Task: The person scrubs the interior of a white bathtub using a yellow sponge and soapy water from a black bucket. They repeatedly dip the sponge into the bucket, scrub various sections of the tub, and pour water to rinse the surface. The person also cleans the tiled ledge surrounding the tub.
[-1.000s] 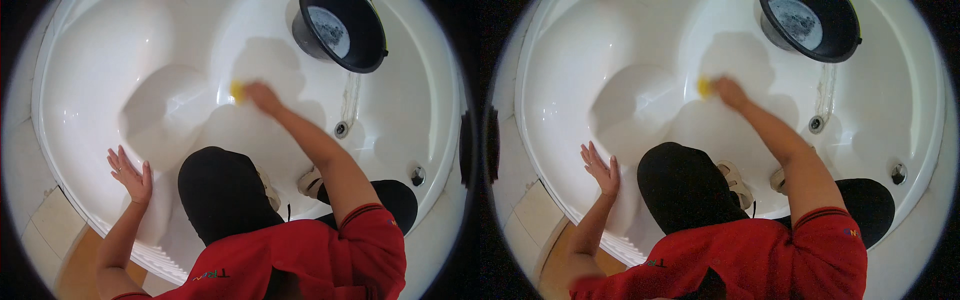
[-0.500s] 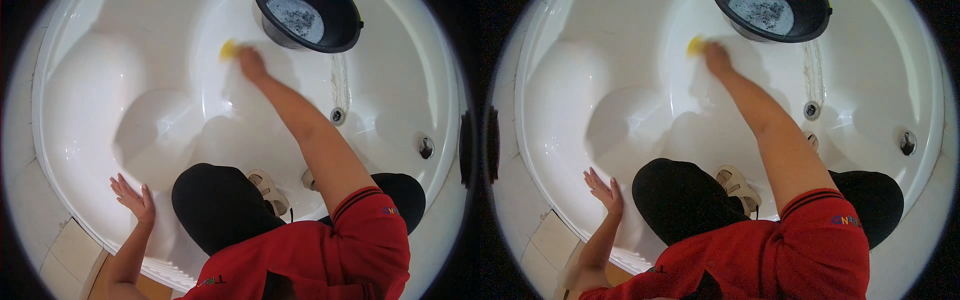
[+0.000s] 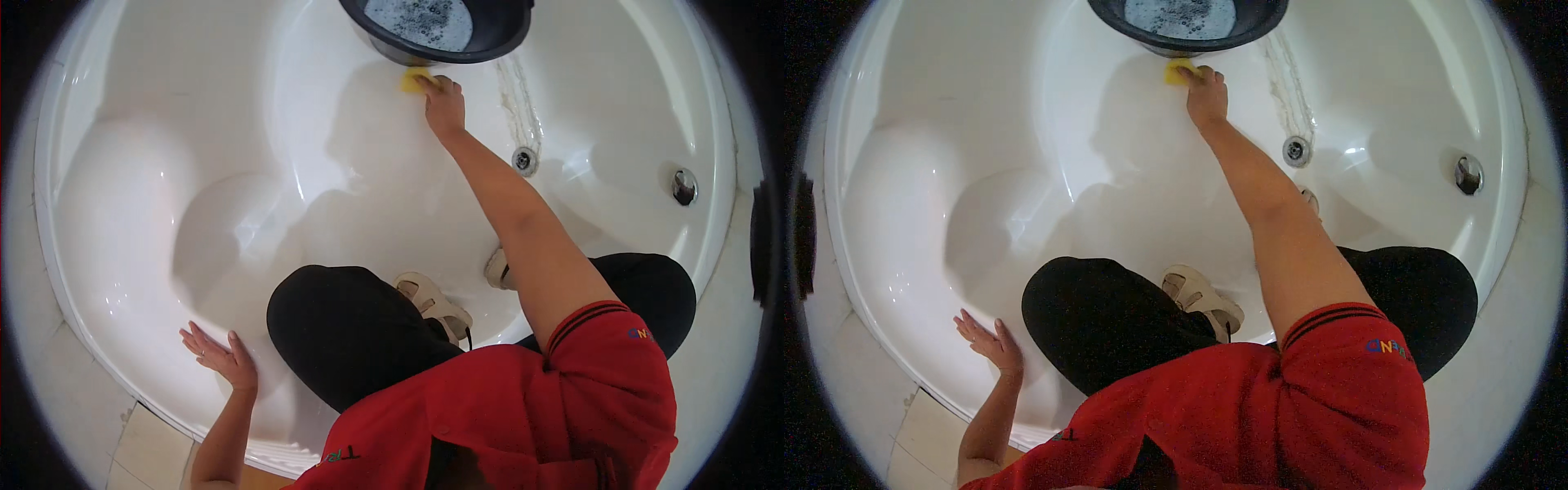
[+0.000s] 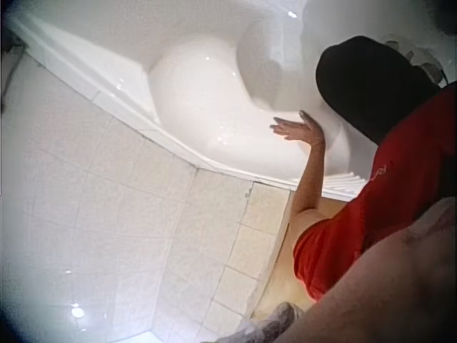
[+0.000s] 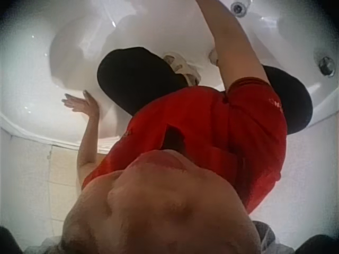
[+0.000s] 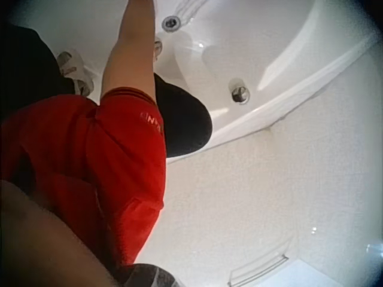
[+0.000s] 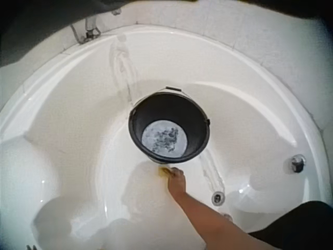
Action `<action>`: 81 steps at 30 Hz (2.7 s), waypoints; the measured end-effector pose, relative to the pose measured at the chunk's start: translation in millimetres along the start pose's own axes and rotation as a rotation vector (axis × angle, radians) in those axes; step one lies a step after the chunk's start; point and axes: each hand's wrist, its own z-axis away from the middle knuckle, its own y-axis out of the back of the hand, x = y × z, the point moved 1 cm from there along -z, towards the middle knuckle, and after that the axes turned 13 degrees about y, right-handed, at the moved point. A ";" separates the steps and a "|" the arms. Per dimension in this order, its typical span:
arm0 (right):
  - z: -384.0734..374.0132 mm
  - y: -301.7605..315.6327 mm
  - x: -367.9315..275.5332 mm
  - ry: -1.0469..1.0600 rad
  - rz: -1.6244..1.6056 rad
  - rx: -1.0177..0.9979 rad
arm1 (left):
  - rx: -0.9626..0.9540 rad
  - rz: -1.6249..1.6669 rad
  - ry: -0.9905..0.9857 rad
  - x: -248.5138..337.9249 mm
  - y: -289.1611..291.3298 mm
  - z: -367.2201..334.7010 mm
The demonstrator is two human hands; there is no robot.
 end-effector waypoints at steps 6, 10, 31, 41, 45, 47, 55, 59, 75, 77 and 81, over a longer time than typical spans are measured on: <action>153.2 -16.4 -58.9 0.758 -0.097 -0.440 | 0.009 -0.054 0.001 -2.2 1.6 1.2; 158.6 3.9 73.7 0.044 0.187 -0.074 | -0.006 -0.035 -0.045 1.3 -7.1 -3.5; 142.0 -54.3 -68.2 0.216 -0.084 -0.217 | 0.003 -0.037 -0.083 2.7 1.6 -0.7; 148.2 47.3 23.6 -0.072 0.434 0.420 | 0.015 -0.043 -0.060 -5.5 0.7 -1.1; 224.8 -41.4 -9.7 0.068 0.208 -0.068 | -0.002 -0.020 -0.120 10.6 -3.9 -5.0; 221.8 -25.6 -90.9 0.082 -0.415 -0.582 | 0.033 -0.064 -0.110 -2.2 4.0 -0.5; 121.9 40.0 85.0 -0.307 0.309 0.385 | 0.051 -0.084 -0.098 0.9 -1.1 -0.4; 110.2 -6.9 54.8 -0.409 0.651 -0.104 | 0.014 -0.054 -0.108 8.4 -6.3 -4.1; 47.6 -44.8 0.4 -0.008 0.231 0.028 | 0.030 -0.017 -0.042 5.3 -6.6 -3.6; 79.6 -71.4 -77.5 0.246 -0.223 -0.292 | 0.029 -0.031 -0.006 1.0 -1.4 -0.6; 26.5 -63.7 -56.7 0.747 -0.116 -0.371 | 0.033 -0.004 -0.018 -0.1 -3.2 -2.4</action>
